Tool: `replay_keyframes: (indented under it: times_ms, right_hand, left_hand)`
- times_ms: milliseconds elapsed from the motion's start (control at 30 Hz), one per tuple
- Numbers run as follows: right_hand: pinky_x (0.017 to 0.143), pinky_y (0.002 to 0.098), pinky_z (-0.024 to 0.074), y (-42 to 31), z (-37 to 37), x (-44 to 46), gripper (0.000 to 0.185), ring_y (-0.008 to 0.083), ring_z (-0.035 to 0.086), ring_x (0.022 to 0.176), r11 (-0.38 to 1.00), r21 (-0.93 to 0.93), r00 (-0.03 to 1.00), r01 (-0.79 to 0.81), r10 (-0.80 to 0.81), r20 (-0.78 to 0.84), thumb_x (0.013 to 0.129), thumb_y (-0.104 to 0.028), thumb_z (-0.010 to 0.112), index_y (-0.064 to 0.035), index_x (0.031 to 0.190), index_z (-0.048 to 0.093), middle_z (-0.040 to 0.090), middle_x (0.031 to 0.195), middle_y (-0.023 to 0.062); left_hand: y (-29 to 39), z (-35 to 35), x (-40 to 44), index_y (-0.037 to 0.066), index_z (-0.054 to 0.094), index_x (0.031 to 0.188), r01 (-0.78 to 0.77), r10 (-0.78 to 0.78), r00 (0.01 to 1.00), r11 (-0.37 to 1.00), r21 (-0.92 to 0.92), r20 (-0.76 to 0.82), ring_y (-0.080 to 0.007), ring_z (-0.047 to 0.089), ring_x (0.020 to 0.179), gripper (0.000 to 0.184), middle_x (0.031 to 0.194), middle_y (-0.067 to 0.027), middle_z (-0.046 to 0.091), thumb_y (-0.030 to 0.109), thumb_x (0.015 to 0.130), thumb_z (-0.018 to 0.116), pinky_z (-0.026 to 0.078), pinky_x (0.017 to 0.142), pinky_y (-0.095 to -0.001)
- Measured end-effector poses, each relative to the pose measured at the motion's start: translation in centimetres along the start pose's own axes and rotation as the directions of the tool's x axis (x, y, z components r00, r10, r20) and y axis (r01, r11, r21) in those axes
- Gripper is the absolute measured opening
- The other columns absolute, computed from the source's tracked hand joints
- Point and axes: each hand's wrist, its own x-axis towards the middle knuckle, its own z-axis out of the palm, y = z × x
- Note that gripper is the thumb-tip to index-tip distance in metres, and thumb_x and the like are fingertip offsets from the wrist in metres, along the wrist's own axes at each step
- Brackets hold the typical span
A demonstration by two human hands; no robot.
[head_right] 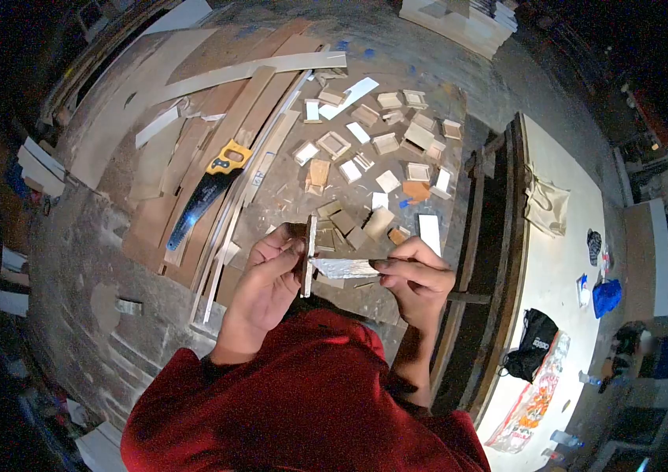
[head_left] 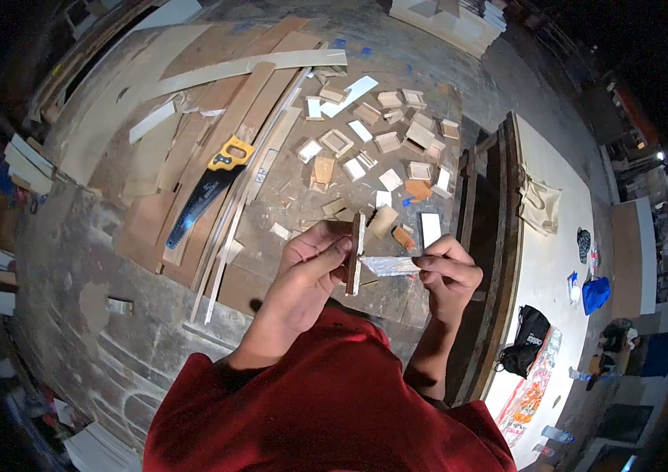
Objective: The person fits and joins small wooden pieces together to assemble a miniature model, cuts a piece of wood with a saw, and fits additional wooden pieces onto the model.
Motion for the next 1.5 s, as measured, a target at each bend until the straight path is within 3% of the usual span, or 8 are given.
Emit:
replay_keyframes:
  times_ms: [233,300,400,533,600,800,900,1500]
  right_hand:
    - [0.058,0.0244,0.0421,0.2,-1.2,-1.5,0.023,0.0145,0.056,0.066,0.997,-0.036,0.998,0.068,-0.067,0.015,0.079,-0.017,0.082,0.0025,0.085,0.073,0.062,0.079,0.0095]
    - [0.057,0.0242,0.0417,-0.3,-1.0,-1.8,0.022,0.0142,0.056,0.066,1.000,-0.002,0.998,0.015,-0.016,-0.068,0.078,-0.016,0.082,0.0029,0.084,0.074,0.062,0.078,0.0093]
    - [0.057,0.0247,0.0441,-0.4,-0.9,-1.7,0.015,0.0147,0.059,0.066,0.999,-0.001,0.995,0.040,-0.040,-0.089,0.072,0.003,0.078,0.0035,0.088,0.075,0.061,0.078,0.0080]
    - [0.057,0.0247,0.0441,-0.7,-0.8,-1.7,0.016,0.0142,0.059,0.065,1.000,-0.024,1.000,0.019,-0.019,-0.018,0.072,0.003,0.078,0.0035,0.088,0.075,0.061,0.078,0.0079]
    - [0.057,0.0242,0.0416,-0.3,-0.9,-1.9,0.022,0.0141,0.056,0.064,0.998,-0.032,0.999,0.051,-0.051,-0.005,0.078,-0.016,0.082,0.0037,0.086,0.074,0.061,0.077,0.0095]
    - [0.056,0.0240,0.0418,-0.5,-0.4,-2.0,0.024,0.0141,0.057,0.065,0.999,0.018,0.994,-0.027,0.028,-0.109,0.079,-0.018,0.082,0.0036,0.086,0.074,0.061,0.077,0.0092]
    - [0.055,0.0243,0.0427,-0.7,-0.1,-1.5,0.019,0.0137,0.058,0.064,1.000,0.003,0.998,-0.007,0.007,-0.057,0.070,0.002,0.079,0.0034,0.088,0.076,0.060,0.076,0.0073]
    - [0.058,0.0242,0.0447,-0.3,-0.4,-1.7,0.019,0.0135,0.059,0.065,0.999,0.047,1.000,0.011,-0.012,0.020,0.068,0.003,0.079,0.0025,0.087,0.076,0.061,0.078,0.0075]
  left_hand:
    - [-0.4,0.0,0.3,0.001,0.060,0.114,0.082,-0.082,0.995,0.997,0.012,-0.049,-0.0128,0.067,0.092,0.019,0.099,-0.0067,0.068,0.003,0.096,0.053,0.054,0.082,-0.0263]
    - [-0.7,0.5,0.4,0.003,0.065,0.113,0.075,-0.071,0.993,0.996,0.041,-0.092,-0.0053,0.064,0.080,0.018,0.098,-0.0021,0.070,0.007,0.096,0.059,0.049,0.066,-0.0191]
    - [-1.1,0.5,0.4,0.002,0.064,0.115,0.076,-0.072,0.993,0.997,0.034,-0.089,-0.0053,0.064,0.080,0.020,0.100,-0.0021,0.070,0.007,0.096,0.059,0.049,0.066,-0.0188]
    - [-0.6,0.7,0.4,0.001,0.061,0.110,0.081,-0.078,0.994,0.996,0.028,-0.075,-0.0120,0.068,0.090,0.015,0.098,-0.0073,0.069,0.004,0.097,0.053,0.054,0.079,-0.0230]
    - [-0.7,0.3,0.4,0.003,0.061,0.106,0.071,-0.070,0.993,0.997,0.012,-0.094,-0.0125,0.067,0.091,0.012,0.099,-0.0075,0.069,0.004,0.097,0.053,0.054,0.082,-0.0240]
    - [-0.8,-0.1,0.4,0.002,0.063,0.118,0.057,-0.055,0.997,0.997,0.050,-0.049,-0.0052,0.064,0.083,0.022,0.102,-0.0020,0.069,0.008,0.098,0.056,0.050,0.071,-0.0198]
    - [-0.7,-0.1,0.4,0.002,0.063,0.118,0.055,-0.052,0.996,0.997,0.050,-0.072,-0.0058,0.064,0.083,0.022,0.102,-0.0026,0.069,0.008,0.098,0.056,0.051,0.072,-0.0206]
    - [-0.1,0.3,0.4,0.000,0.060,0.122,0.026,-0.024,0.993,0.999,0.018,-0.113,-0.0086,0.065,0.091,0.026,0.106,-0.0047,0.069,0.007,0.097,0.056,0.052,0.077,-0.0219]
